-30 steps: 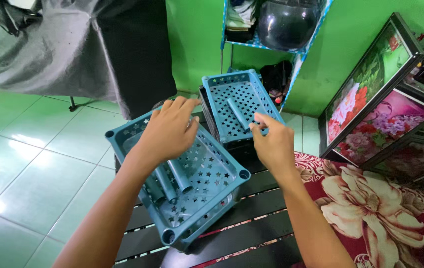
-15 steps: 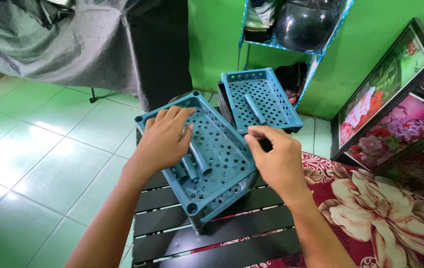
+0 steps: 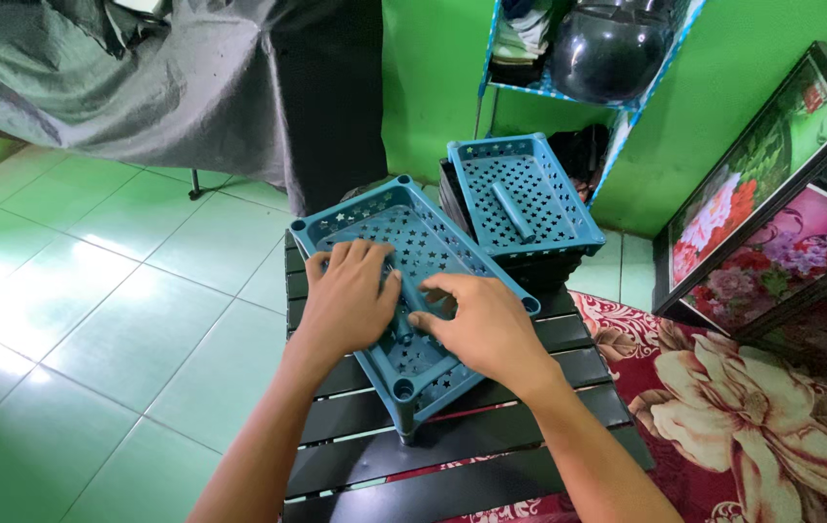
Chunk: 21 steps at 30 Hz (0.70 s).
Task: The person assembles a blue plastic basket by inserting cylindrical legs into the basket's corner sockets. They then remove the legs and place them inside the basket, repeating the process with another basket.
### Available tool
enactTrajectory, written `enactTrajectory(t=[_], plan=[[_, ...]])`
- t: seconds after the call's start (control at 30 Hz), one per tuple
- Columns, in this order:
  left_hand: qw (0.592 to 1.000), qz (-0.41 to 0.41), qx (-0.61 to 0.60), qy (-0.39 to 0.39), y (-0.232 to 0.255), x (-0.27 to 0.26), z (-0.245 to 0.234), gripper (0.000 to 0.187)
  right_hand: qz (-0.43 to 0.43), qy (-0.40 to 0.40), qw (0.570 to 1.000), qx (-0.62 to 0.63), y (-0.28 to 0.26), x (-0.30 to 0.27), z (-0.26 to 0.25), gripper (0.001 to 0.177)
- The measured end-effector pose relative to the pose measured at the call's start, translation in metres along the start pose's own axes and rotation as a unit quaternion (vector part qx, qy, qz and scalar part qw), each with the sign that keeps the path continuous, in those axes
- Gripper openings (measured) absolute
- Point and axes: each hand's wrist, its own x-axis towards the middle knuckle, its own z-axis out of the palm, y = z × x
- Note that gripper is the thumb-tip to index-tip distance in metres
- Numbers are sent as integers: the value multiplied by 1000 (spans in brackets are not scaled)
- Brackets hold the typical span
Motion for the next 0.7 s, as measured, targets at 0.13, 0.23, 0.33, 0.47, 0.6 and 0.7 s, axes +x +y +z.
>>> enactTrajectory(t=[0.13, 0.23, 0.33, 0.47, 0.6, 0.7], plan=[[1000, -8, 1, -7, -1, -1, 5, 38, -27, 20, 999, 2, 2, 2, 3, 48], [1000, -10, -1, -5, -3, -2, 7, 39, 25, -18, 999, -36, 3, 5, 5, 47], [1000, -13, -11, -2, -7, -2, 8, 38, 27, -25, 998, -56, 3, 5, 6, 42], [998, -34, -58, 17, -8, -5, 10, 41, 20, -14, 998, -65, 8, 6, 9, 34], [988, -26, -127, 85, -5, -7, 6, 39, -28, 45, 999, -3, 24, 14, 11, 27], [969, -55, -218, 103, 3, 0, -7, 40, -41, 41, 993, 101, 38, 18, 2, 26]])
